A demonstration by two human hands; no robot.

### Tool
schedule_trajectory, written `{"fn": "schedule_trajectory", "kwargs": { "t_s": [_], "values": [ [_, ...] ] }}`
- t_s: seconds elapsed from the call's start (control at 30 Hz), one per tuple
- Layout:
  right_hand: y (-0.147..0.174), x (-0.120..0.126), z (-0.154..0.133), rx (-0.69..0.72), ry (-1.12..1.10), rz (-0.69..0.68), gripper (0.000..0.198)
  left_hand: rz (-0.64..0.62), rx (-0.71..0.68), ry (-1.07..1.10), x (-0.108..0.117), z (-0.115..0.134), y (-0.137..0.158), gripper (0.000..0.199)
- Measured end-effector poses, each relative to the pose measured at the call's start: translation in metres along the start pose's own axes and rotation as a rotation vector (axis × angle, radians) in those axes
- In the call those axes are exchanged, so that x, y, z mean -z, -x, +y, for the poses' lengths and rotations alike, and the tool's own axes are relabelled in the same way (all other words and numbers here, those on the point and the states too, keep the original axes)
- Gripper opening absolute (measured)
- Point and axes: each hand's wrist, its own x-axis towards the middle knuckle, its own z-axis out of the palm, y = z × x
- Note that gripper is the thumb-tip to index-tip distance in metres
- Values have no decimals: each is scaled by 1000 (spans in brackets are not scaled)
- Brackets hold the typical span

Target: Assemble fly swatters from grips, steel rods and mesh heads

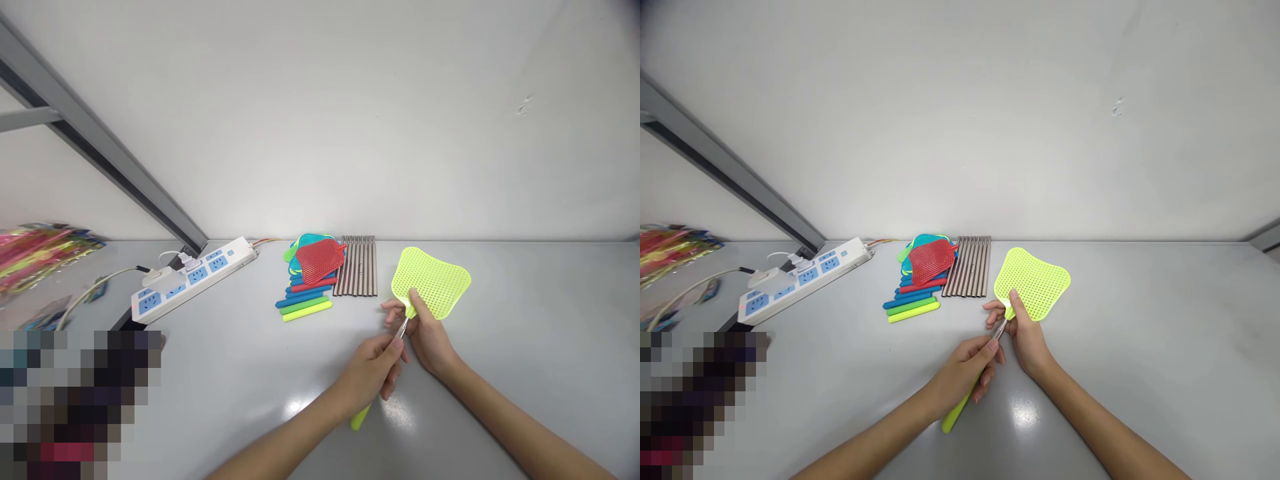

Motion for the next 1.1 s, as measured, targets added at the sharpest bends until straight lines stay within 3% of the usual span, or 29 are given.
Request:
{"fn": "schedule_trajectory", "kwargs": {
  "t_s": [0.13,0.53,0.77,1.1],
  "values": [
    [-2,1,4,78,-20,109,50,-27,17,61,2,2,-1,35],
    [-10,4,2,123,-201,187,42,-241,117,249,18,6,-2,31],
    [-13,2,-1,90,-160,134,38,-187,73,215,15,5,-2,29],
    [-10,6,3,123,25,179,53,-39,-24,-19,9,6,1,33]
  ]
}}
